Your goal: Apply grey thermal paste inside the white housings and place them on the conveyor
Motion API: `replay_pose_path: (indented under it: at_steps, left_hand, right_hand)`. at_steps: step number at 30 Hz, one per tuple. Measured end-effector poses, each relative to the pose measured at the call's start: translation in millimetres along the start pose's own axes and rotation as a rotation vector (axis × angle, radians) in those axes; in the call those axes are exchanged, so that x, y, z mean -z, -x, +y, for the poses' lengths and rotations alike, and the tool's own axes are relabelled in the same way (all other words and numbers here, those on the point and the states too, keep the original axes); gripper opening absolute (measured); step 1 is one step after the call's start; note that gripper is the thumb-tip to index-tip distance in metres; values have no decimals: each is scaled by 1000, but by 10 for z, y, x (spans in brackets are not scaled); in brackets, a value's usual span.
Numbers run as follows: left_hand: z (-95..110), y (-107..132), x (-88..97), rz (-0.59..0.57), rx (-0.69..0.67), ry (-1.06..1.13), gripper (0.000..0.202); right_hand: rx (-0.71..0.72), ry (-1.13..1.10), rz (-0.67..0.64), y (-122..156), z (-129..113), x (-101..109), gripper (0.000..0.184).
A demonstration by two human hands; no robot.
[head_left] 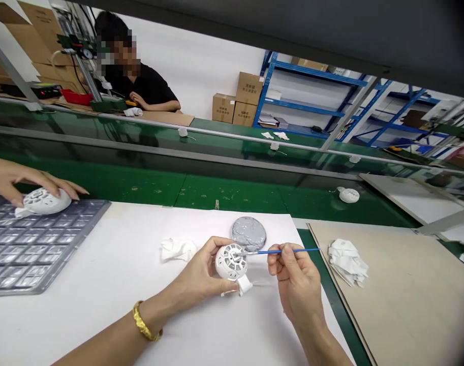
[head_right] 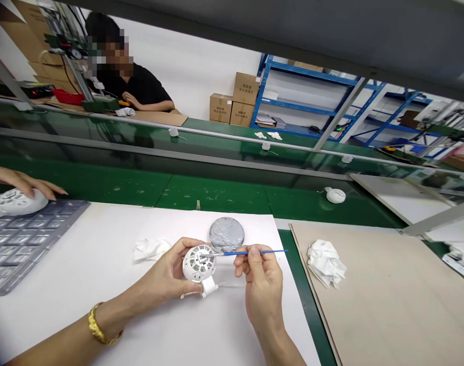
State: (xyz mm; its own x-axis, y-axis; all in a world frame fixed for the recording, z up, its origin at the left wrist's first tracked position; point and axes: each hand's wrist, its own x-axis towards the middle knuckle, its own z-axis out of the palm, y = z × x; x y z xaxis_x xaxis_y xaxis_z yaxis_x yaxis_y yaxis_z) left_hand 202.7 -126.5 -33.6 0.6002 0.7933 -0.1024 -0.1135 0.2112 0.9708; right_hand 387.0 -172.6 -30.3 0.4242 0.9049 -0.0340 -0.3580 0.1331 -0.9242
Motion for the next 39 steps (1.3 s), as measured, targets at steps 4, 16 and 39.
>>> replay_pose_path:
  at_steps: [4, 16, 39]
  left_hand:
    - [-3, -2, 9, 5, -19, 24, 61]
    - [34, 21, 8, 0, -14, 8, 61]
    - [140, 154, 198, 126, -152, -155, 64]
  right_hand:
    - [74, 97, -20, 23, -5, -2, 24]
    - [263, 286, -15, 123, -130, -52, 18]
    - [119, 1, 23, -134, -214, 108, 19]
